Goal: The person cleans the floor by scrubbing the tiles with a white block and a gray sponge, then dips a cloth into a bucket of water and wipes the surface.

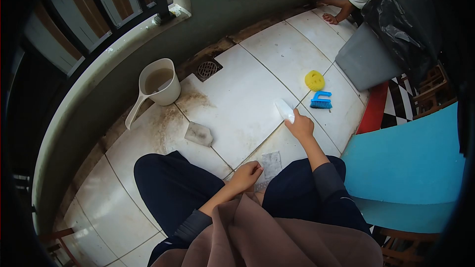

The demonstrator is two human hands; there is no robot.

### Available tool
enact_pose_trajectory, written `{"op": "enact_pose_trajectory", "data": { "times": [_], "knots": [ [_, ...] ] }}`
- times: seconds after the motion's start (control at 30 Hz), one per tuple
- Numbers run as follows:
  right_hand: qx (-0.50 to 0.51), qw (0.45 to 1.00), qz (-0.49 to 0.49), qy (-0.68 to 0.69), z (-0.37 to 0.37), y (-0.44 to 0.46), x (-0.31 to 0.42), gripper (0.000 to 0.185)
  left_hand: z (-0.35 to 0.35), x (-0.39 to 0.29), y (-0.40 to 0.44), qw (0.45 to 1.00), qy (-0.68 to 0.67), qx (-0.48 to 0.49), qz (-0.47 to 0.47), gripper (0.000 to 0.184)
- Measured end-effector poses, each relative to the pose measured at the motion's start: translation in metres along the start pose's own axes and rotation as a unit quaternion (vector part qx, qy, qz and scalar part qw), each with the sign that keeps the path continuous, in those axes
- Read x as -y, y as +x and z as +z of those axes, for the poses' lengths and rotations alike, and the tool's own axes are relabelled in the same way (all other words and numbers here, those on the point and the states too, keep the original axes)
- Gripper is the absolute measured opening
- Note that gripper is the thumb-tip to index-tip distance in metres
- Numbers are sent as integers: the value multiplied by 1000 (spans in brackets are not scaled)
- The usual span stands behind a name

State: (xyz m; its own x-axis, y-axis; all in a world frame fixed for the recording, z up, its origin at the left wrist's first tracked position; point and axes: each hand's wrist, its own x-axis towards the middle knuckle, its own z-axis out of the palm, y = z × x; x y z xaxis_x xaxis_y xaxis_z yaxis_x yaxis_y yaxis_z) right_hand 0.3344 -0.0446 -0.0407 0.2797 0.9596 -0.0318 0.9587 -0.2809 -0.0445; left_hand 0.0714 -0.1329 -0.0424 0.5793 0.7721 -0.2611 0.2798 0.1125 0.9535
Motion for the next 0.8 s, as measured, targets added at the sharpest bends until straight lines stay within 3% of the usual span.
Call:
{"op": "enact_pose_trajectory", "data": {
  "times": [0.1,0.27,0.4,0.5,0.67,0.8],
  "knots": [
    [60,989,-133,-8,-4,-30,24,46,2,3,4,1000,-12,8,5,26],
    [19,1000,-4,9,-7,-22,15,50,-2,6,-1,1000,5,-15,23,27],
    [96,988,-121,4,-16,-57,45,51,-8,9,-10,998,43,-14,34,26],
    [105,986,-125,17,-38,-71,46,50,-15,7,-16,998,47,-17,23,26],
    [31,988,-132,72,-47,-87,35,41,-32,-6,-37,993,109,-20,24,32],
    [105,982,-149,41,-26,-107,40,44,-38,-17,-48,989,150,8,-2,32]
  ]
}}
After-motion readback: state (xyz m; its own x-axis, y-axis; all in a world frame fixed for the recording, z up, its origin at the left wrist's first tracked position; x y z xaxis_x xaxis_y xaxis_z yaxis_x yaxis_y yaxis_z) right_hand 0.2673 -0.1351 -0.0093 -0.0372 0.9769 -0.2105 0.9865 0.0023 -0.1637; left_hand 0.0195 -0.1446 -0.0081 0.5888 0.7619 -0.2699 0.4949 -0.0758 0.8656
